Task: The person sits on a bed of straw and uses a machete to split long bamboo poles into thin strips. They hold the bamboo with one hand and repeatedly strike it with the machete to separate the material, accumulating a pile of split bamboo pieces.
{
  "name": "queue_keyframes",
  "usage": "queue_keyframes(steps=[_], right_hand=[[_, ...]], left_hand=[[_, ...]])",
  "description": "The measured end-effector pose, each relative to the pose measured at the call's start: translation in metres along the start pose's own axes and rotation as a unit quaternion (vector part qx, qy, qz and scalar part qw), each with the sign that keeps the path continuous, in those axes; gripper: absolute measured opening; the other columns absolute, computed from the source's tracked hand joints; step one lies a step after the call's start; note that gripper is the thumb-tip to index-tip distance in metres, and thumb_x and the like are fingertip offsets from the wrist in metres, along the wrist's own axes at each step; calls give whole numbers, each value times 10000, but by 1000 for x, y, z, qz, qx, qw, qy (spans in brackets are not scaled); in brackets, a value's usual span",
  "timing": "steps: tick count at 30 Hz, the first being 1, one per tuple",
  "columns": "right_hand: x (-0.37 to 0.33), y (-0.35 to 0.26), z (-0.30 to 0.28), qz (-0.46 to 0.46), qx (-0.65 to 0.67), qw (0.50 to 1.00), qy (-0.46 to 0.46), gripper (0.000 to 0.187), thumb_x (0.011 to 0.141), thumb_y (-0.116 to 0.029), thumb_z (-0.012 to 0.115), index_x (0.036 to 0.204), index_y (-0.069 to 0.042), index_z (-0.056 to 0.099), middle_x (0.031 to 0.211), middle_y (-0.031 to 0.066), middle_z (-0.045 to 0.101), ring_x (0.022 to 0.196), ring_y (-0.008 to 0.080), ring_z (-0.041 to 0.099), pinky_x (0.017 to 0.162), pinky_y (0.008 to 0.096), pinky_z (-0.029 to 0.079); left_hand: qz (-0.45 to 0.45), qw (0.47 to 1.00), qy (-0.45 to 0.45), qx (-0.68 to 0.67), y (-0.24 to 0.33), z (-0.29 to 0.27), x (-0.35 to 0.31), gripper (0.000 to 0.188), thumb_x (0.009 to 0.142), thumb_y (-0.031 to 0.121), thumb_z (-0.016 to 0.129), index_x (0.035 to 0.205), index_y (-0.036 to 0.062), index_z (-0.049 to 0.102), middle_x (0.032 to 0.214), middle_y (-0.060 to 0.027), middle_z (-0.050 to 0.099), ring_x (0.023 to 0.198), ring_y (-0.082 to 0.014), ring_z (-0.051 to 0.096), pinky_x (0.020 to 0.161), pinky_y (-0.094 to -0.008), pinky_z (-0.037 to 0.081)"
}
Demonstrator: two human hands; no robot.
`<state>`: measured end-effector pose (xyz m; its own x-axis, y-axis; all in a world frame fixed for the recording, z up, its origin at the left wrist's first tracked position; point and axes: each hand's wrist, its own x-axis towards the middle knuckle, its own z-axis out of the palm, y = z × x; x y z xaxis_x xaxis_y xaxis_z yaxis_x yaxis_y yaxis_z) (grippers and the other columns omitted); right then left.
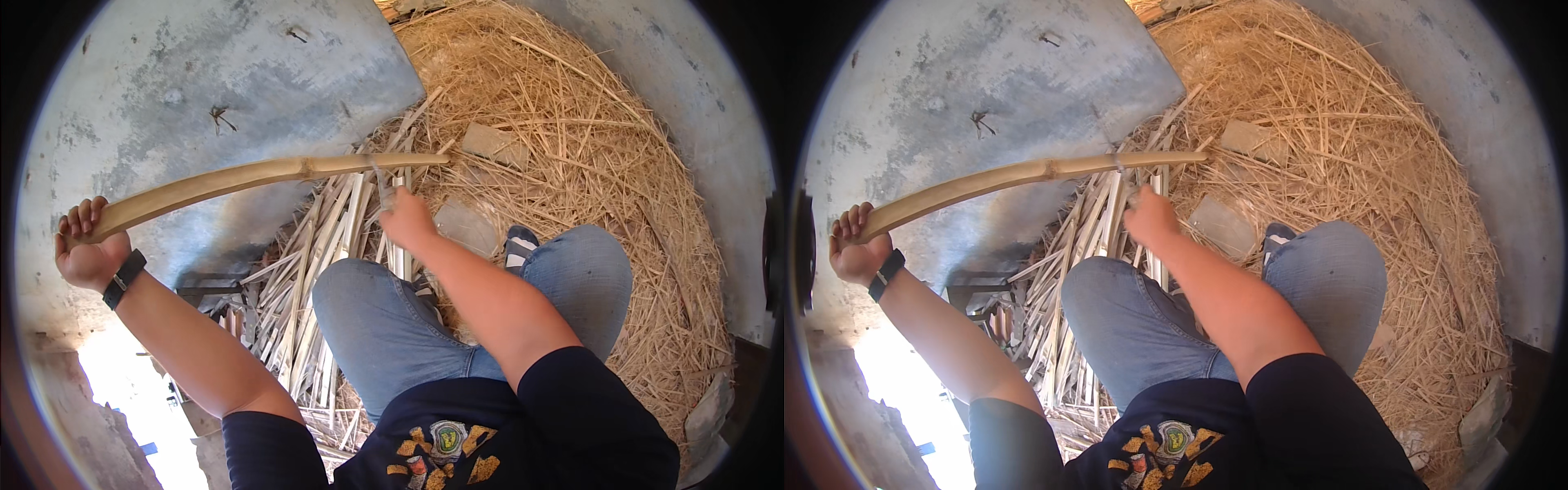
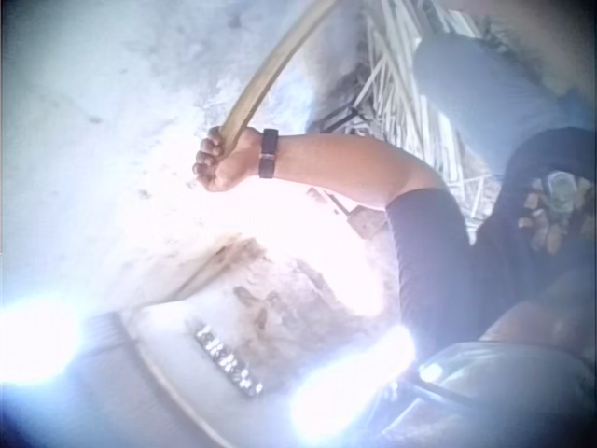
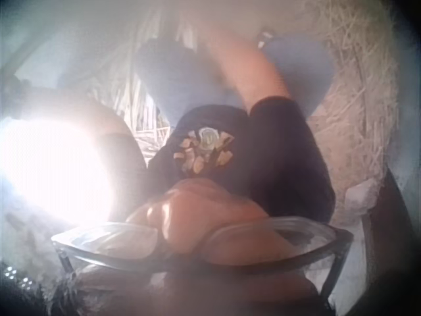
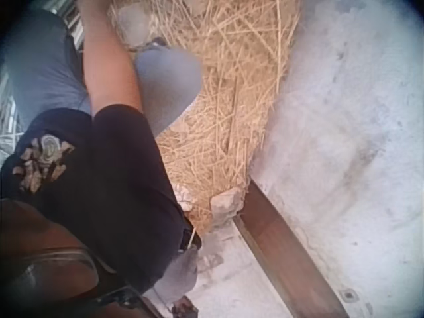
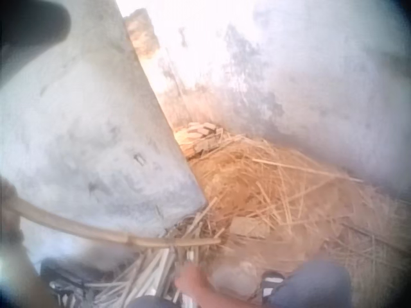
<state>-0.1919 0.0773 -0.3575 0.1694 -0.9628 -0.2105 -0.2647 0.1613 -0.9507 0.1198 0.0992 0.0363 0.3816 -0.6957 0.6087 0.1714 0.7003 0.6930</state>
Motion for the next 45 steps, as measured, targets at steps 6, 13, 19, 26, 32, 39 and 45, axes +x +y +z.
queue_keyframes(steps=[6,13,19,26,32,39,45], right_hand=[[-15,-63,-3,-82,-74,991,-72,384,859,-140,640,1189,14,516,994,242,686,932,365,699,824,435,562],[19,64,-12,129,-100,986,39,404,842,-161,656,1199,-1,555,1045,260,680,997,392,673,891,460,532],[0,-5,15,41,44,998,14,382,847,-144,651,1169,25,533,1014,247,683,917,378,694,827,423,559],[-4,-45,13,-100,34,993,-61,370,855,-124,619,1169,12,480,936,235,680,849,362,704,736,466,571],[7,-3,9,28,-3,999,29,368,859,-144,630,1161,27,508,937,244,683,855,348,705,743,443,571],[-9,-61,10,-144,-21,988,-53,367,851,-143,634,1159,13,512,932,247,685,843,399,697,774,468,562],[13,46,12,69,-3,997,40,368,848,-159,635,1153,15,525,989,265,679,933,414,681,828,462,548]], left_hand=[[-4,999,-49,0,5,12,11,138,848,194,410,754,94,401,688,-25,352,610,-180,359,633,-341,352],[1,1000,-8,9,6,-3,9,147,855,209,407,757,99,410,688,-27,351,604,-178,361,615,-343,347],[18,999,6,26,1,16,10,149,867,208,388,775,92,397,695,-31,350,616,-194,366,621,-359,357],[15,999,10,33,-1,30,19,164,888,204,358,777,92,403,668,-22,348,583,-185,360,584,-350,349],[21,999,17,20,2,7,17,151,876,211,375,786,98,420,654,-15,355,569,-174,362,570,-335,347],[35,998,23,41,0,22,20,149,866,211,379,771,97,394,666,-19,339,585,-178,359,587,-351,351],[11,998,38,40,-1,10,33,171,884,222,354,764,104,384,662,-9,340,577,-177,352,570,-345,345]])
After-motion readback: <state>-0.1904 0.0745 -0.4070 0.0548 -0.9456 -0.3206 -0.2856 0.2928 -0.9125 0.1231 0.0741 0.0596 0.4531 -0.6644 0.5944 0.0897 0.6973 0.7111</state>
